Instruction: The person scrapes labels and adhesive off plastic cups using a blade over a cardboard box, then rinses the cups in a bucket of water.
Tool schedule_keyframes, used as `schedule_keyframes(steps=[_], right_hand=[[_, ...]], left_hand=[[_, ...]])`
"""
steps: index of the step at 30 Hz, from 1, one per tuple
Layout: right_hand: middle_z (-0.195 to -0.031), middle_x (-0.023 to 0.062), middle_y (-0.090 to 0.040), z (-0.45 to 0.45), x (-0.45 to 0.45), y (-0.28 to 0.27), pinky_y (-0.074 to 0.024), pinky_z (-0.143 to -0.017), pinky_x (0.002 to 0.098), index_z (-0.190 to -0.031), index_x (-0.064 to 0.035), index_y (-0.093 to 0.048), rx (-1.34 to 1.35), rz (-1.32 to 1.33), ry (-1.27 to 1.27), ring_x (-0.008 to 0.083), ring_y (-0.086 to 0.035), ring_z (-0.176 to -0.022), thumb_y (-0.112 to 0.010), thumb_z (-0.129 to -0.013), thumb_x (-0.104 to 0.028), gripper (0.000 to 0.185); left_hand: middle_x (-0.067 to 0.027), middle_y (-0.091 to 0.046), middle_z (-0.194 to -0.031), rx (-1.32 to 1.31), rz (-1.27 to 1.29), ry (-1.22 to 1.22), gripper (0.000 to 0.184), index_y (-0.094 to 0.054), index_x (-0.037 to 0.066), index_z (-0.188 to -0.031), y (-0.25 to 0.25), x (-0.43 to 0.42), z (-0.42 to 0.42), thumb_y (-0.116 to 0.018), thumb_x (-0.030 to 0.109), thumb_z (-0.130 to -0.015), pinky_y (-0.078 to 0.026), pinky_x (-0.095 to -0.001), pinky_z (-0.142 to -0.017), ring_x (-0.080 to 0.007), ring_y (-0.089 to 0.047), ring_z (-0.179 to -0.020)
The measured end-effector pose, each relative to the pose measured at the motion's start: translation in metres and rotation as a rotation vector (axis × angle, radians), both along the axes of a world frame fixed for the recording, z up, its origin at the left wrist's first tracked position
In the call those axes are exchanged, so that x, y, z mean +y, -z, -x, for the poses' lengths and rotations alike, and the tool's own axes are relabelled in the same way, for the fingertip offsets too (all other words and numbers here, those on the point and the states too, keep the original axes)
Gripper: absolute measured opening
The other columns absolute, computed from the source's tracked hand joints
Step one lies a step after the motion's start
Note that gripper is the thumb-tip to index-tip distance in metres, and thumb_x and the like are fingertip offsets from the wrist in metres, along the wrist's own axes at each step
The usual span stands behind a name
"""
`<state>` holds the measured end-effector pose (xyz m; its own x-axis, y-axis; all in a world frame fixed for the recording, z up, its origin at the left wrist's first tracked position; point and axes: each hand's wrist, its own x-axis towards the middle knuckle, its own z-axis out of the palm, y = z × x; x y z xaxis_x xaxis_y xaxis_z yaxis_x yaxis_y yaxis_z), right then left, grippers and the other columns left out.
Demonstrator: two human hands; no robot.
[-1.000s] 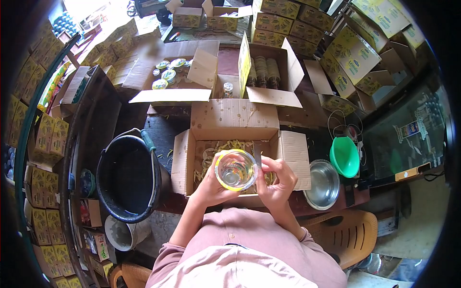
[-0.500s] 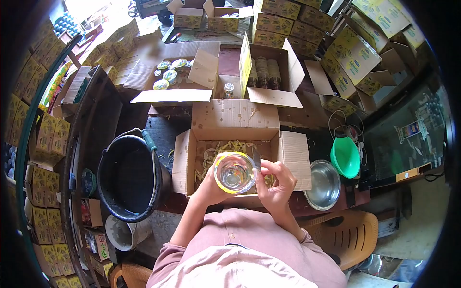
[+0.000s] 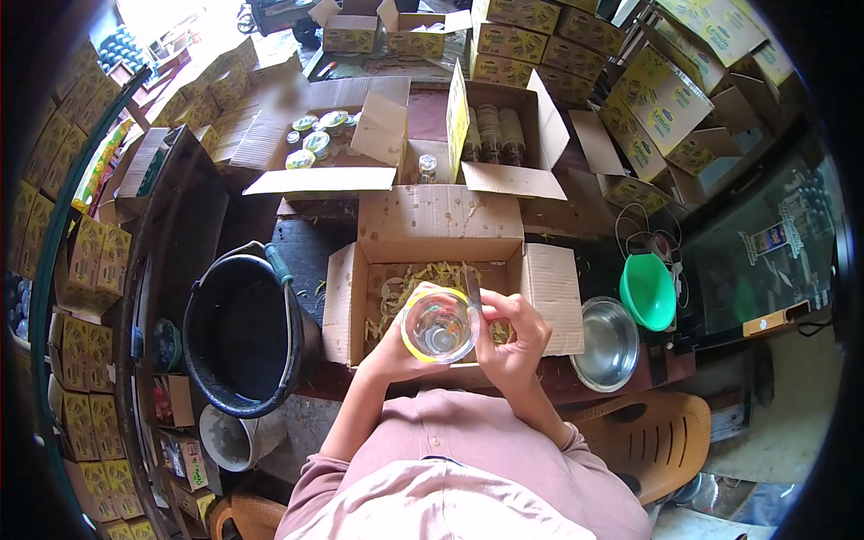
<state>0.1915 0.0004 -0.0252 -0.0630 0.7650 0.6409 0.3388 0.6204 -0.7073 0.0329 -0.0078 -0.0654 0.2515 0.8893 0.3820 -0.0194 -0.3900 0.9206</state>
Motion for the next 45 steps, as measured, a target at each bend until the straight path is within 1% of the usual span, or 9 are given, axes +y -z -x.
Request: schedule_keyframes(steps=[8, 9, 13, 16, 20, 23, 33, 39, 45], right_hand=[[-0.071, 0.0020, -0.055, -0.014, 0.008, 0.007, -0.0429, -0.056, 0.0185, -0.095, -0.0026, -0.061, 0.110, 0.110, 0.075, 0.0070, -0.054, -0.062, -0.064, -0.069, 0.007, 0.027], [-0.067, 0.0036, -0.059, -0.016, 0.011, 0.009, -0.0426, -0.051, 0.0193, -0.092, -0.0053, -0.062, 0.190, 0.117, 0.073, 0.0082, -0.057, -0.059, -0.065, -0.069, 0.004, 0.026], [-0.064, 0.0044, -0.057, -0.013, -0.002, 0.000, -0.0452, -0.050, 0.0216, -0.093, -0.0053, -0.063, 0.081, -0.001, 0.082, 0.0106, -0.057, -0.056, -0.065, -0.067, 0.006, 0.028], [-0.064, 0.0052, -0.056, -0.003, -0.012, -0.006, -0.0464, -0.050, 0.0224, -0.092, -0.0047, -0.064, -0.018, -0.076, 0.004, 0.0119, -0.057, -0.055, -0.065, -0.066, 0.007, 0.028], [-0.063, 0.0057, -0.056, 0.003, -0.015, 0.001, -0.0458, -0.049, 0.0225, -0.089, -0.0045, -0.065, 0.001, -0.094, -0.011, 0.0124, -0.056, -0.054, -0.065, -0.065, 0.007, 0.027], [-0.063, 0.0058, -0.055, 0.004, -0.015, 0.001, -0.0455, -0.049, 0.0232, -0.089, -0.0045, -0.065, -0.004, -0.105, -0.009, 0.0130, -0.055, -0.054, -0.065, -0.065, 0.007, 0.027], [-0.063, 0.0061, -0.056, 0.001, -0.012, -0.003, -0.0457, -0.050, 0.0232, -0.090, -0.0045, -0.065, -0.001, -0.076, -0.003, 0.0133, -0.057, -0.055, -0.065, -0.065, 0.007, 0.028], [-0.064, 0.0056, -0.057, -0.003, -0.014, -0.004, -0.0454, -0.050, 0.0219, -0.090, -0.0040, -0.065, 0.017, 0.006, 0.003, 0.0117, -0.057, -0.057, -0.065, -0.066, 0.007, 0.026], [-0.065, 0.0053, -0.057, 0.000, -0.009, 0.001, -0.0455, -0.051, 0.0221, -0.092, -0.0044, -0.064, -0.019, -0.043, 0.020, 0.0118, -0.057, -0.057, -0.065, -0.064, 0.008, 0.030]], left_hand=[[-0.0083, -0.036, -0.113, -0.473, 0.299, 0.126, 0.063, -0.039, 0.003, -0.116, 0.017, -0.007, 0.005, -0.073, 0.009, -0.063, -0.038, -0.0328, -0.091, -0.0192, -0.041, -0.109], [-0.0116, -0.038, -0.114, -0.374, 0.216, 0.156, 0.073, -0.031, 0.007, -0.126, 0.025, -0.003, 0.009, -0.071, 0.016, -0.066, -0.040, -0.0385, -0.089, -0.0254, -0.048, -0.102], [-0.0120, -0.035, -0.117, -0.431, 0.091, 0.154, 0.073, -0.029, 0.019, -0.132, 0.036, -0.005, 0.006, -0.068, 0.008, -0.071, -0.039, -0.0389, -0.090, -0.0241, -0.045, -0.106], [-0.0101, -0.032, -0.120, -0.130, -0.071, 0.017, 0.075, -0.030, 0.020, -0.132, 0.033, -0.006, 0.012, -0.069, 0.005, -0.070, -0.039, -0.0380, -0.090, -0.0227, -0.041, -0.110], [-0.0074, -0.031, -0.115, -0.088, -0.079, 0.011, 0.072, -0.035, 0.016, -0.128, 0.017, -0.010, 0.011, -0.071, 0.006, -0.067, -0.040, -0.0346, -0.090, -0.0218, -0.039, -0.111], [-0.0089, -0.043, -0.110, -0.219, 0.026, -0.033, 0.070, -0.038, 0.008, -0.122, 0.010, -0.014, 0.004, -0.072, 0.012, -0.062, -0.038, -0.0344, -0.090, -0.0239, -0.034, -0.108], [-0.0085, -0.031, -0.110, -0.026, -0.146, 0.046, 0.080, -0.033, 0.014, -0.127, 0.011, -0.011, 0.009, -0.074, 0.005, -0.059, -0.041, -0.0345, -0.090, -0.0238, -0.040, -0.110], [-0.0075, -0.031, -0.109, -0.261, -0.056, 0.135, 0.078, -0.032, 0.014, -0.127, 0.007, -0.008, 0.002, -0.075, 0.006, -0.062, -0.042, -0.0345, -0.088, -0.0233, -0.041, -0.109], [-0.0086, -0.036, -0.110, -0.130, -0.047, 0.106, 0.076, -0.035, 0.011, -0.125, 0.011, -0.006, 0.005, -0.073, 0.005, -0.060, -0.041, -0.0316, -0.088, -0.0222, -0.040, -0.107]])
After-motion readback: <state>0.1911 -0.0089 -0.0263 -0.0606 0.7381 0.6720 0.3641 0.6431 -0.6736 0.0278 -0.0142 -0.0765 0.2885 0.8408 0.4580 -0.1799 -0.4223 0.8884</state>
